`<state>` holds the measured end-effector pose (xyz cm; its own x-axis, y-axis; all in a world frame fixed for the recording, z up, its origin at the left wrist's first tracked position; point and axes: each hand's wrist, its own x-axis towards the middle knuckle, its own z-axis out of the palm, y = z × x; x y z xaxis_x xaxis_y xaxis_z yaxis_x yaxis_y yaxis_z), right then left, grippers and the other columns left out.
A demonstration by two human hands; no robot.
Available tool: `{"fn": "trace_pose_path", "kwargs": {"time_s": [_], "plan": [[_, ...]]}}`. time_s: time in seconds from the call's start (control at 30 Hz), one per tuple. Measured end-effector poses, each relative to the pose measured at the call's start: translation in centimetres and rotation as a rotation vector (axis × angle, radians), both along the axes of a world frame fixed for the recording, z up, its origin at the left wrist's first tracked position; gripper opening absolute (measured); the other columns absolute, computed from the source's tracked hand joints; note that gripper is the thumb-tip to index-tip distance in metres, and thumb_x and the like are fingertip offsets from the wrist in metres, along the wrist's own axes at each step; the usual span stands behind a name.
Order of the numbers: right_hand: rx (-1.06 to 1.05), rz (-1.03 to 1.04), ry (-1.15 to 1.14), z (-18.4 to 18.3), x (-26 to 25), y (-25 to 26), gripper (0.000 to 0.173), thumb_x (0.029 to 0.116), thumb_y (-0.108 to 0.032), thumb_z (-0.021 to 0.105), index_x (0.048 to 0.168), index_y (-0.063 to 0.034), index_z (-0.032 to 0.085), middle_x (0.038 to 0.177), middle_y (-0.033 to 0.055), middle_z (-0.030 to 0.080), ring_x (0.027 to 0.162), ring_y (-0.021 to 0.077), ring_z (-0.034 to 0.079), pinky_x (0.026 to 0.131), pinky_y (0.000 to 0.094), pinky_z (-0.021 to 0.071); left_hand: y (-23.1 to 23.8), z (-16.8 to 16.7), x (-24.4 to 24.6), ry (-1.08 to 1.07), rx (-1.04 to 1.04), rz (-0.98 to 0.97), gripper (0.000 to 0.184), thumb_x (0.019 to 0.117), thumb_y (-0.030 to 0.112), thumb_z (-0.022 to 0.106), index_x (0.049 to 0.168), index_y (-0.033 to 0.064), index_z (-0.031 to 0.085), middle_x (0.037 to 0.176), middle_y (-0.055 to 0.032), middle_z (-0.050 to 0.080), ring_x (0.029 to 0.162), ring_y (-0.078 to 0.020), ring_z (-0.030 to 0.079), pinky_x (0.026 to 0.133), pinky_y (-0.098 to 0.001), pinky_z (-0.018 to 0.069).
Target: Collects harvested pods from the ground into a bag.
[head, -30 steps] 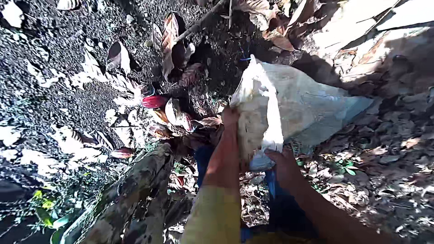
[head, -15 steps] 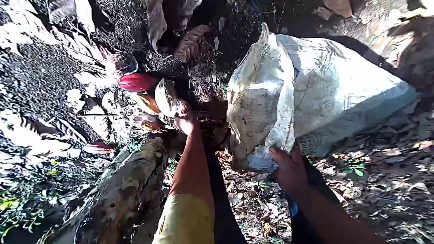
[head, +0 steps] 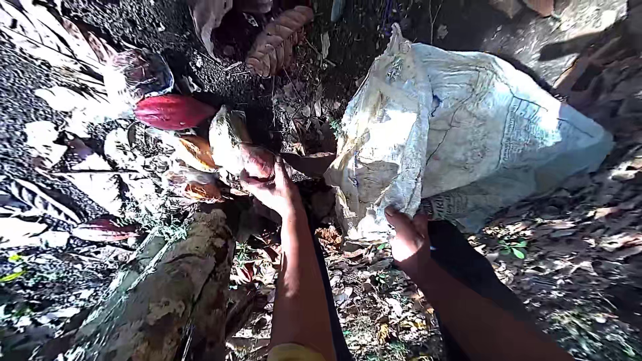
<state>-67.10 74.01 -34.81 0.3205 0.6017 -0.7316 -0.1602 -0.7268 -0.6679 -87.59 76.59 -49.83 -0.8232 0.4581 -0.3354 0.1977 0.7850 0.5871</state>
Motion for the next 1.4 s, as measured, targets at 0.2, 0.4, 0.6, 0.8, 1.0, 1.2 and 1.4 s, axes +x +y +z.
{"fn": "trace_pose_path", "kwargs": {"time_s": [0.2, 0.4, 0.6, 0.8, 1.0, 1.2, 1.4], "plan": [[0.003, 0.023, 0.005, -1.0, -0.3, 0.0, 0.016, 0.0951, -0.006, 0.058, 0.11, -0.002, 0.064, 0.096, -0.003, 0.074, 0.095, 0.0027, 0.07, 0.091, 0.0262, 0.0591, 1.0, 5.8, 6.4, -0.654, 0.134, -0.472, 0.077, 0.0892, 0.023, 0.08, 0.152, 0.0146, 0.037, 0.141, -0.0084, 0.057, 0.123, -0.0199, 0.061, 0.102, -0.045, 0.0553], [0.001, 0.095, -0.031, -1.1, 0.1, 0.6, 0.012, 0.0944, -0.009, 0.059, 0.104, -0.0046, 0.066, 0.092, -0.0047, 0.074, 0.091, 0.0018, 0.07, 0.088, 0.0262, 0.0601, 3.2, 1.6, -1.7, -0.147, -0.031, -0.577, 0.056, 0.0943, 0.033, 0.072, 0.14, 0.0036, 0.057, 0.141, -0.017, 0.059, 0.131, -0.0266, 0.056, 0.111, -0.0444, 0.0466], [-0.098, 0.082, 0.0, -1.3, -0.1, 1.0, 0.019, 0.0942, -0.012, 0.057, 0.108, -0.0007, 0.062, 0.093, -0.0007, 0.072, 0.092, 0.0045, 0.07, 0.089, 0.0279, 0.0594, 7.9, -3.4, -11.1, 0.135, -0.579, -0.544, 0.103, 0.0766, 0.045, 0.085, 0.157, 0.0059, 0.034, 0.151, -0.0324, 0.041, 0.139, -0.0518, 0.041, 0.112, -0.0671, 0.0371], [-0.026, 0.035, 0.019, -2.1, -0.3, 1.1, 0.015, 0.0946, -0.011, 0.057, 0.105, -0.002, 0.063, 0.092, 0.0002, 0.072, 0.09, 0.0069, 0.07, 0.087, 0.0309, 0.0602, 7.5, -2.9, -12.3, 0.109, -0.365, -0.447, 0.1, 0.0729, 0.049, 0.083, 0.152, 0.0055, 0.04, 0.146, -0.0235, 0.051, 0.135, -0.0343, 0.052, 0.111, -0.0526, 0.0445], [0.035, 0.01, -0.046, -2.2, -0.6, 3.3, 0.017, 0.0964, -0.01, 0.054, 0.109, -0.0056, 0.063, 0.093, -0.0045, 0.073, 0.093, 0.0037, 0.07, 0.089, 0.0296, 0.0598, 6.5, 3.6, -5.3, -0.177, 0.442, -0.176, 0.045, 0.0929, 0.004, 0.069, 0.13, -0.0036, 0.045, 0.112, -0.0092, 0.061, 0.098, -0.0146, 0.064, 0.086, -0.0327, 0.0584], [0.095, -0.002, -0.056, -2.7, -0.9, 3.6, 0.013, 0.0952, -0.009, 0.054, 0.104, -0.0063, 0.063, 0.091, -0.0047, 0.073, 0.09, 0.0044, 0.071, 0.087, 0.0299, 0.0607, 11.2, 0.7, -2.5, -0.076, 0.179, -0.494, 0.099, 0.0829, 0.041, 0.081, 0.156, -0.0046, 0.032, 0.159, -0.0302, 0.032, 0.147, -0.0369, 0.035, 0.121, -0.047, 0.0329], [-0.038, 0.012, -0.057, -2.1, -1.2, 3.5, 0.015, 0.0963, -0.008, 0.053, 0.108, -0.0025, 0.061, 0.091, -0.0052, 0.072, 0.091, 0.0025, 0.07, 0.089, 0.0276, 0.0597, 23.9, -3.6, 6.8, -0.261, -0.182, -0.721, 0.102, 0.0827, 0.045, 0.079, 0.163, 0.0105, 0.025, 0.148, -0.0312, 0.047, 0.131, -0.0489, 0.051, 0.105, -0.0644, 0.045]]}}
